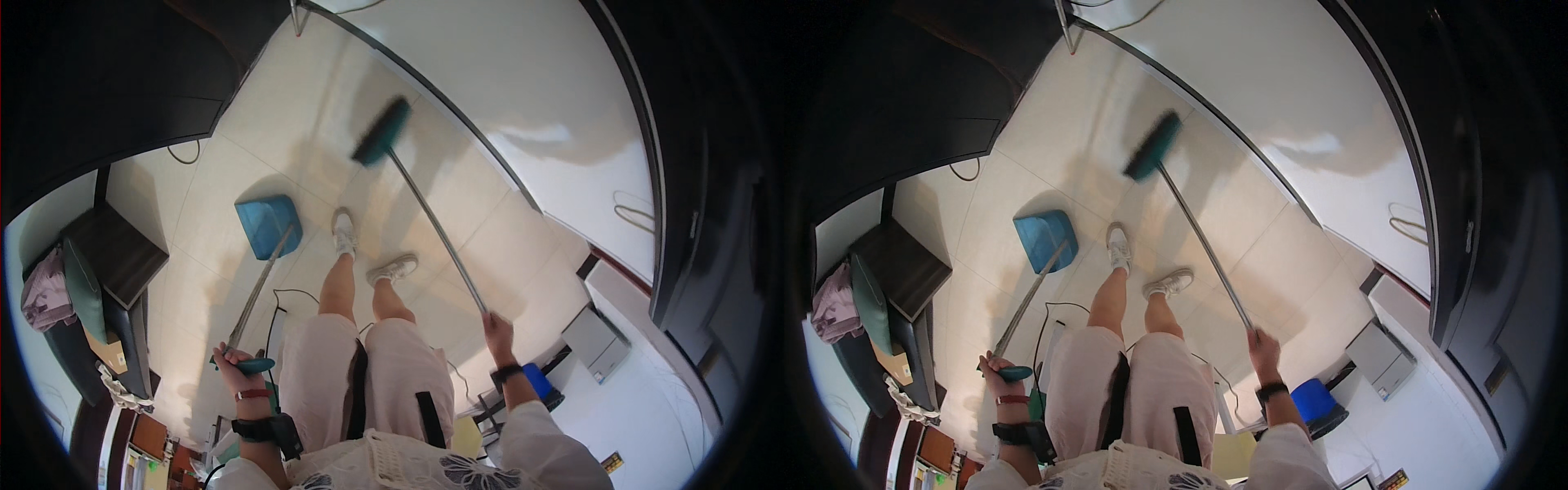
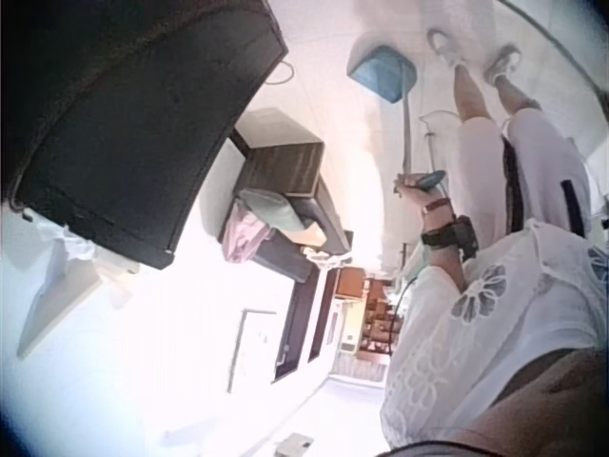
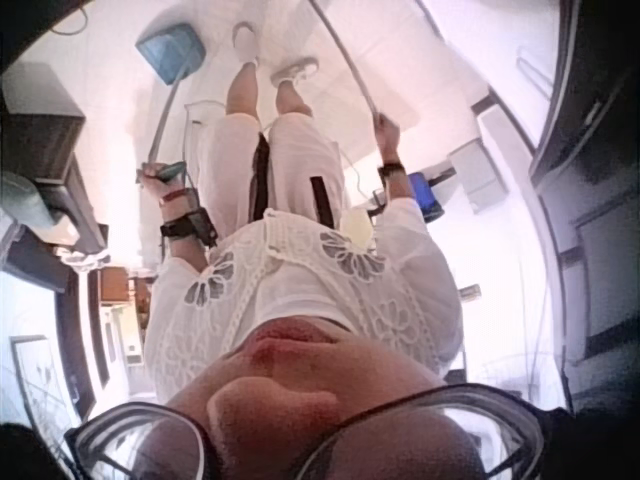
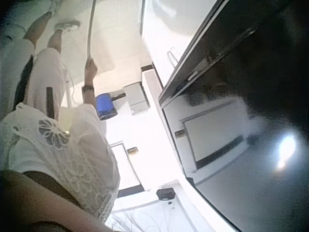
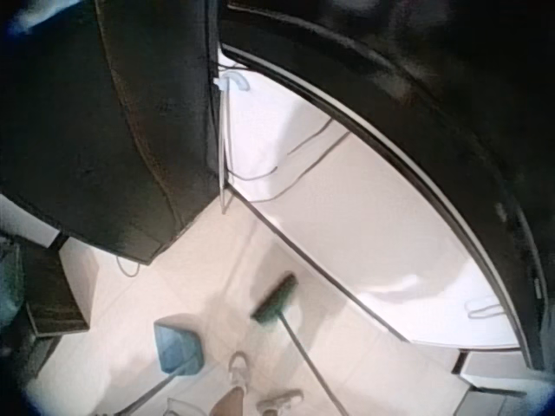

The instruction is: Sweep the floor using a broom and dustpan.

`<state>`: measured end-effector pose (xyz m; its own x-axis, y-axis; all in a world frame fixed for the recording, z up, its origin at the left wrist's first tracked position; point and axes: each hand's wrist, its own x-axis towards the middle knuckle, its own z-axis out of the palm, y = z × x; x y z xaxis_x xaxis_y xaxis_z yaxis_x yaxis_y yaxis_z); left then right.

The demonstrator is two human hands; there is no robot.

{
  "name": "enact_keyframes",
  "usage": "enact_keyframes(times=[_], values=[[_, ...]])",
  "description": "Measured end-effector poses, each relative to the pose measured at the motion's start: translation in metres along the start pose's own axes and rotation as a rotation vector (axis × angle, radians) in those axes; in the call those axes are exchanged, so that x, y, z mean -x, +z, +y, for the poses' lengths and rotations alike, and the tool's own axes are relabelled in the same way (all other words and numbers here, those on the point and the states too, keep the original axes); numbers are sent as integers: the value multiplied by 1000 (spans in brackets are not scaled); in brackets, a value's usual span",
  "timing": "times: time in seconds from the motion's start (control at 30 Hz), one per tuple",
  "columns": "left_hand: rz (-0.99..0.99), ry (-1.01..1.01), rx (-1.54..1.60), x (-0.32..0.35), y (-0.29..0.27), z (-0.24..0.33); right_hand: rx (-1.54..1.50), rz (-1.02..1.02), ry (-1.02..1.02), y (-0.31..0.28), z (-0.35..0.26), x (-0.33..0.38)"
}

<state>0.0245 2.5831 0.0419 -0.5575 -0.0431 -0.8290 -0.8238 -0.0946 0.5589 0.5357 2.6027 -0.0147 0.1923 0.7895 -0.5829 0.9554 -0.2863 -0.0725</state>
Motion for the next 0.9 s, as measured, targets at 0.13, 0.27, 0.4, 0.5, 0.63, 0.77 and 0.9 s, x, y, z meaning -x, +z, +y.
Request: enact_keyframes(times=[0.13,0.27,0.4,0.5,0.63,0.77,0.9], values=[[-50,-13,6,1,-13,-2,-136,95,-141,16,-120,-126],[-89,7,-66,-4,-26,1,-188,-33,-69,-6,-234,-207],[-172,-11,-106,-4,-24,-1,-192,-104,50,2,-175,-207],[-177,1,-142,8,-20,-5,-184,-67,83,42,-48,-129],[-273,4,-193,1,-25,-9,-92,-65,137,101,142,39],[-267,5,-277,17,-14,-2,-222,-100,539,68,172,151],[-256,-38,-281,23,-10,-6,-125,-80,545,57,164,164]])
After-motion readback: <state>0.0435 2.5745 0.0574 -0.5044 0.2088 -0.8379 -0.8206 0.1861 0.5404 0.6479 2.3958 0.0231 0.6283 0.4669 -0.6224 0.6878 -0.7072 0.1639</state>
